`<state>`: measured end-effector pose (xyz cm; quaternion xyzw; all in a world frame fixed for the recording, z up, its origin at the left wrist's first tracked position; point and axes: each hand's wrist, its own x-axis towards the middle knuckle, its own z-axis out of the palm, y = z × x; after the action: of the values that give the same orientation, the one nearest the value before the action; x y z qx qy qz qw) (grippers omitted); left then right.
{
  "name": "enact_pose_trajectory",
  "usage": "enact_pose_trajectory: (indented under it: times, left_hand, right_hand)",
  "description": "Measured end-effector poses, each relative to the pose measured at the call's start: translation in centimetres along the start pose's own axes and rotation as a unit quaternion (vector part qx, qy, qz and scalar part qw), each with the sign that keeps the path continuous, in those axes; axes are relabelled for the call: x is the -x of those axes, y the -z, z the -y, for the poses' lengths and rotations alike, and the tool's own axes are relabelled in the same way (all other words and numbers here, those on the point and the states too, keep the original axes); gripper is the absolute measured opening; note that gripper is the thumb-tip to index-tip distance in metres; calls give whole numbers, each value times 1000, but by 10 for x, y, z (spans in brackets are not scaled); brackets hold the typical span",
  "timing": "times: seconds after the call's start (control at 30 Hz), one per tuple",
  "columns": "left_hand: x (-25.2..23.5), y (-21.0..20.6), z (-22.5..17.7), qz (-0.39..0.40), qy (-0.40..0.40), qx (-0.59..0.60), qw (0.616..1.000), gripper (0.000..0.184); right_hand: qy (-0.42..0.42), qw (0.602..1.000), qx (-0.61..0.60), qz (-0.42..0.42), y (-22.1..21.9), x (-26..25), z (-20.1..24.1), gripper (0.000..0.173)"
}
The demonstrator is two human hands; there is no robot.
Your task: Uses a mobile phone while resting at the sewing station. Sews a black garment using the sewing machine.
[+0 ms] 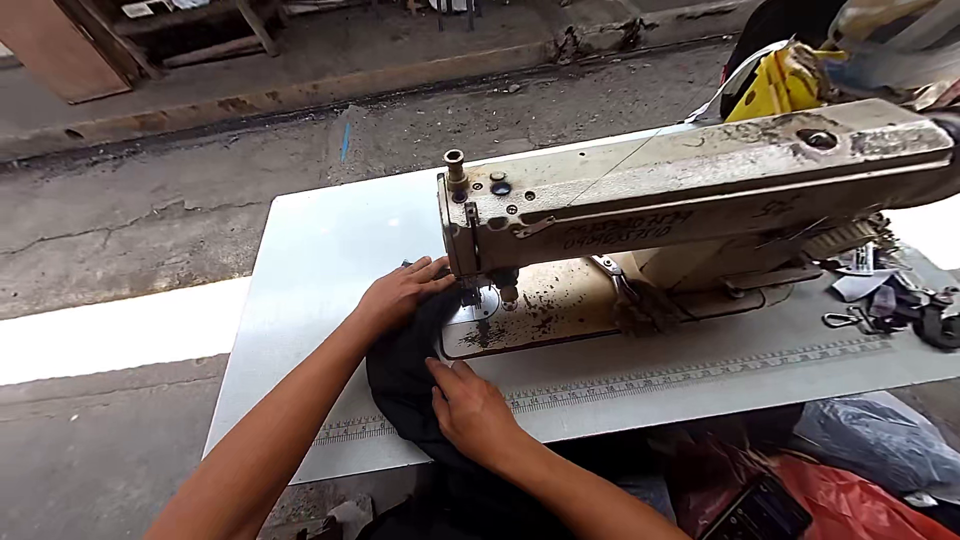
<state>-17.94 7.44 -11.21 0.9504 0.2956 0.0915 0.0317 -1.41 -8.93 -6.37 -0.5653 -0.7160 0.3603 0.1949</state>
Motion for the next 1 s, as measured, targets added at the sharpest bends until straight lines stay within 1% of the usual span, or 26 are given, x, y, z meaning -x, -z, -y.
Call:
enact_pose_trajectory:
  times: [0.07,0.13,0.17,0.2,0.23,0.27,0.3,0.33,0.37,0.4,0.43,0.47,0.5,0.53,0.6,0.67,0.7,0.73,0.77,0.8,0.83,0.87,0.9,0.93,0.97,1.0]
  left_hand:
    - [15,2,-1,15,29,4,999,51]
    - [23,5,-9,35,62,-1,997,49]
    - [27,4,-14,43,76,-3,996,48]
    - [32,3,-22,49,90,3,995,46]
    - [38,3,-32,55,105,16,993,44]
    - [44,5,-44,65,126,32,989,44]
    - [47,8,-54,72,147,46,985,46]
    - [51,8,-61,64,161,48,984,48]
    - [58,4,-64,42,168,36,984,49]
    - [66,-2,-66,15,173,17,985,49]
    - [73,-6,-68,-13,181,-2,983,49]
    - [78,-7,-72,-33,198,-16,980,49]
    - [81,-2,-77,-38,229,-20,972,49]
    - [82,8,-84,-23,275,-14,961,50]
    - [83,35,-101,43,382,24,923,56]
    - [86,51,-116,81,458,41,884,65]
    - [91,56,-124,86,488,51,867,66]
    - [98,56,-131,73,506,62,857,61]
    - [105,55,-137,39,510,74,856,52]
    - [111,51,-143,-21,498,87,863,42]
    - [115,46,-148,-95,478,105,867,35]
    - [118,44,-155,-155,465,136,861,31]
    - [119,45,-160,-200,463,168,847,28]
    - [119,47,-165,-225,470,195,831,25]
    - [119,49,-168,-232,484,226,813,22]
    - [120,50,-169,-223,498,258,798,20]
  right_hand:
    - [20,1000,-14,9,0,8,2,45]
    - [60,998,-35,-8,-3,25,6,43]
    - [81,994,-61,-27,-6,38,5,42]
    - [84,990,-106,-30,-9,52,1,41]
    - [58,983,-173,-11,-9,68,-5,42]
    - [10,971,-240,14,-8,82,-15,43]
    - [-42,959,-279,24,-4,92,-27,43]
    - [-63,964,-257,-9,-2,99,-38,41]
    - [-42,982,-162,-83,-6,104,-48,40]
    - [-2,986,-24,-167,-11,105,-57,42]
    - [22,973,93,-210,-13,104,-61,48]
    - [32,960,166,-222,-13,102,-59,58]
    - [41,951,208,-224,-14,99,-54,62]
    - [59,943,231,-230,-15,94,-50,59]
    - [110,934,233,-246,-21,80,-43,42]
    - [153,936,197,-248,-23,68,-39,21]
    - [157,941,168,-248,-23,64,-39,15]
    - [138,956,106,-235,-19,65,-37,13]
    - [98,972,5,-213,-10,69,-34,15]
    - [49,974,-122,-184,6,73,-31,17]
    - [13,958,-230,-169,22,77,-29,13]
    - [-9,939,-304,-160,36,83,-29,10]
    - [-26,928,-339,-154,46,90,-30,11]
    - [-48,930,-335,-143,53,97,-34,18]
    - [-78,945,-296,-117,55,103,-42,29]
    - [-109,962,-238,-73,53,108,-52,42]
